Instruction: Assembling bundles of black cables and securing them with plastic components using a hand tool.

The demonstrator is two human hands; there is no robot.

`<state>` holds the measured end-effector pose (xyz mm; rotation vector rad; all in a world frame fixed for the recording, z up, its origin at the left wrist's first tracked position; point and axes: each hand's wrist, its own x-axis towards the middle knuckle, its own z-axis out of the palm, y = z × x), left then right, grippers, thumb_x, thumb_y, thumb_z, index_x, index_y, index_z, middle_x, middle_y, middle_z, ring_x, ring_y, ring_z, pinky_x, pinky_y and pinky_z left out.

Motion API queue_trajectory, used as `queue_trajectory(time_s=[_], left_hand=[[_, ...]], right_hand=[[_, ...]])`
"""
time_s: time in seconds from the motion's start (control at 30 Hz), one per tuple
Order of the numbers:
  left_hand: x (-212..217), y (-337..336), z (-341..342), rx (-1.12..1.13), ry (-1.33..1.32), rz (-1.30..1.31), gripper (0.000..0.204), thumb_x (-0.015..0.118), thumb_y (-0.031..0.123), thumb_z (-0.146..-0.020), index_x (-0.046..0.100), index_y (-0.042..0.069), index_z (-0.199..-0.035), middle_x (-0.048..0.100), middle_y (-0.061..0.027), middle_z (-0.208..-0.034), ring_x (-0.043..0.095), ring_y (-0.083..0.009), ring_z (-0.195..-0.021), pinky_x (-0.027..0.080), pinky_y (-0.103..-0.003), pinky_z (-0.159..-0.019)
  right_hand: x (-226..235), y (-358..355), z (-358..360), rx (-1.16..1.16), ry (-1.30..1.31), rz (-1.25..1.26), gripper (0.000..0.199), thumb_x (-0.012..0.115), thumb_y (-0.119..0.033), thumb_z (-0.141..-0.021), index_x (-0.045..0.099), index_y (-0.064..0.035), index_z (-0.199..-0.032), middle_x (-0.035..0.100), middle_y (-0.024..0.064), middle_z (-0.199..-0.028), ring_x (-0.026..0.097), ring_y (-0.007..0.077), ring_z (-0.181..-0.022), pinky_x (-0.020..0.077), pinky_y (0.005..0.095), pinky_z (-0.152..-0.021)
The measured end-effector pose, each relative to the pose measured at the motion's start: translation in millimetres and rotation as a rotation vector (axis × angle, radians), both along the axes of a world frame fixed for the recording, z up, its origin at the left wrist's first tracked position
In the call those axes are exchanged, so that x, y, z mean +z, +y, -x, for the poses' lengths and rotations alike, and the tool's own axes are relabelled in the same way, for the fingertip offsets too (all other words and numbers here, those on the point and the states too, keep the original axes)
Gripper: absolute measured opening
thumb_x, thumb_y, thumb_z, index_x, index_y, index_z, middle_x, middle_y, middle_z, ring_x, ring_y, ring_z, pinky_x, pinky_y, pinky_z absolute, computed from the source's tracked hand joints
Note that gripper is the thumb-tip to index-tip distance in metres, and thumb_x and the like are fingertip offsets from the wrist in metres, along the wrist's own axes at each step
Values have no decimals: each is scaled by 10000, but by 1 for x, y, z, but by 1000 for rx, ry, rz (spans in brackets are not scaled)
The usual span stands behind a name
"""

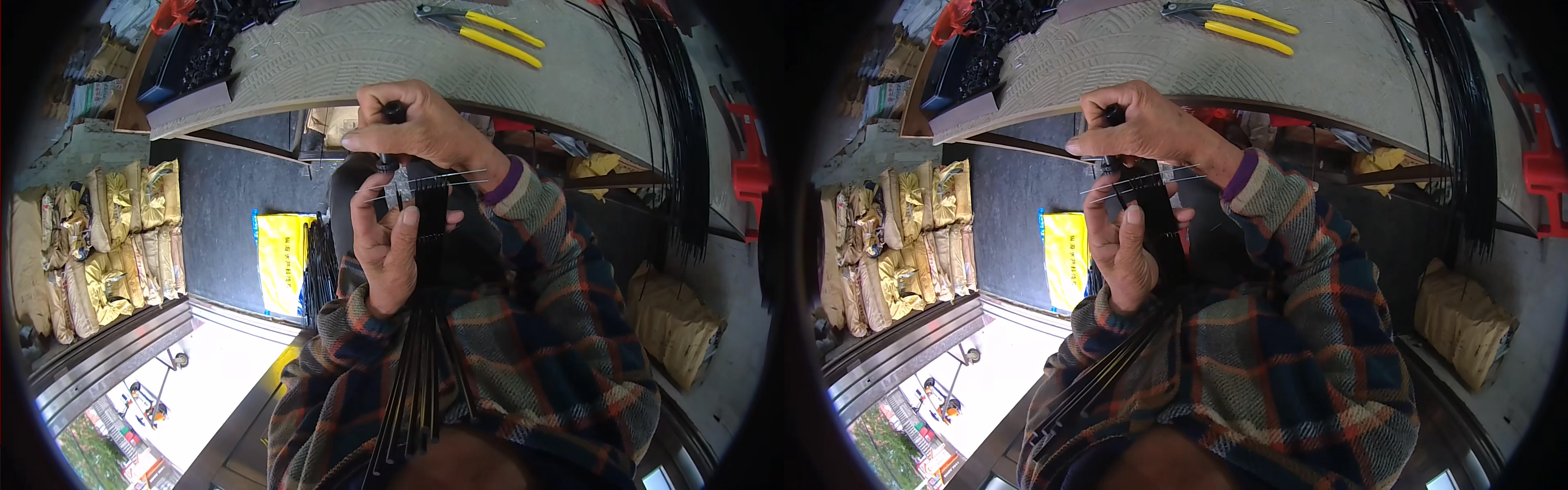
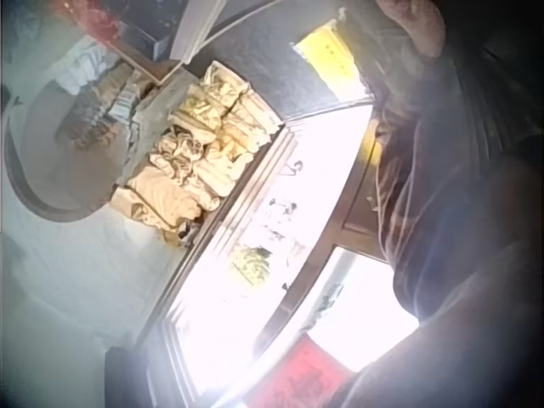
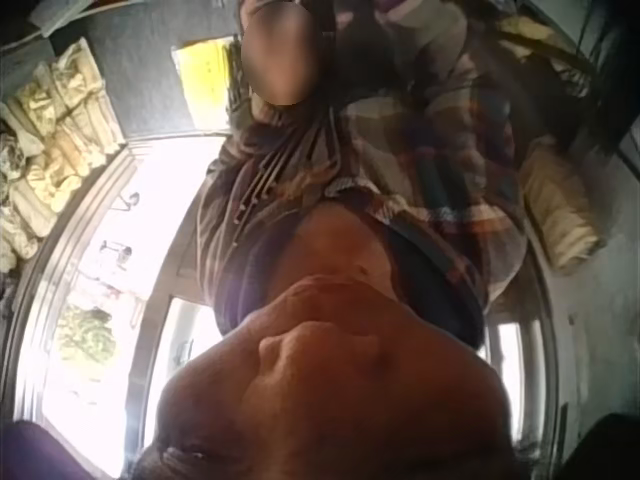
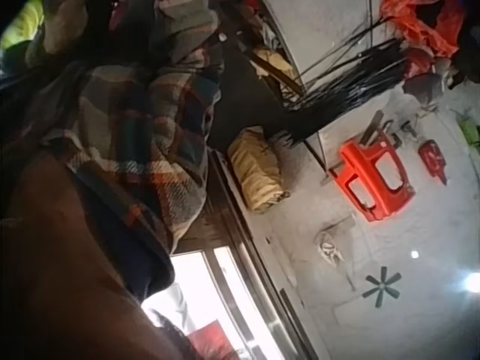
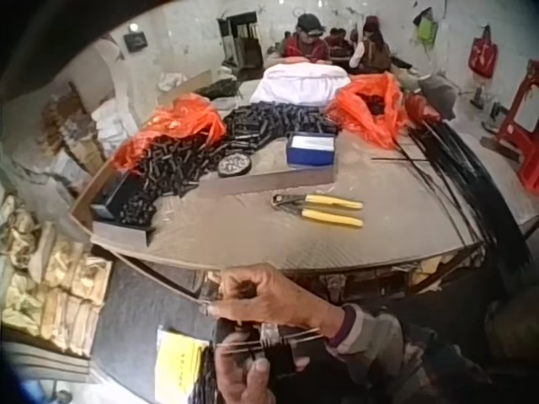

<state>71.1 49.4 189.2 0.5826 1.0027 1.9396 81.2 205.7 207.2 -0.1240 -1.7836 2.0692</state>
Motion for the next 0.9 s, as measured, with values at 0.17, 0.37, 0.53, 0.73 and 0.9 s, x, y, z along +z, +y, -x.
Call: queue_trajectory(time_s=[0.17,0.37,0.53,0.73,0.9], left_hand=[[-5,2,-1,-3,-16,-4,392,417,74,-909,203,44,-1237,559,-220,-1015,623,-283,-838,513,-345,-747],[0,-1,3,16,-13,9,334,411,59,-908,221,49,-1182,556,-230,-1010,625,-282,-832,519,-336,-736],[-4,5,3,11,-43,13,290,402,55,-910,234,54,-1146,556,-229,-1002,626,-275,-824,520,-331,-732],[-7,4,4,24,-37,5,278,407,69,-913,242,55,-1136,558,-218,-996,628,-272,-814,521,-327,-730],[-6,5,4,21,-51,6,295,411,68,-912,234,56,-1148,562,-217,-983,628,-267,-814,523,-332,-730]], right_hand=[[-5,0,-1,-22,22,5,325,692,-140,-741,426,-90,-561,444,-49,-554,384,5,-428,288,163,-365],[3,-5,3,-17,51,-55,328,704,-143,-737,442,-85,-550,424,-54,-542,375,12,-423,279,177,-373],[-13,-2,5,-89,147,-207,387,750,-223,-690,432,-106,-502,385,-62,-474,366,15,-432,275,189,-404],[-15,-4,6,-106,186,-251,405,753,-233,-686,420,-104,-496,358,-64,-475,337,18,-455,260,202,-431],[-12,-2,5,-118,247,-328,408,759,-236,-680,421,-102,-495,354,-65,-479,326,20,-455,254,202,-433]])
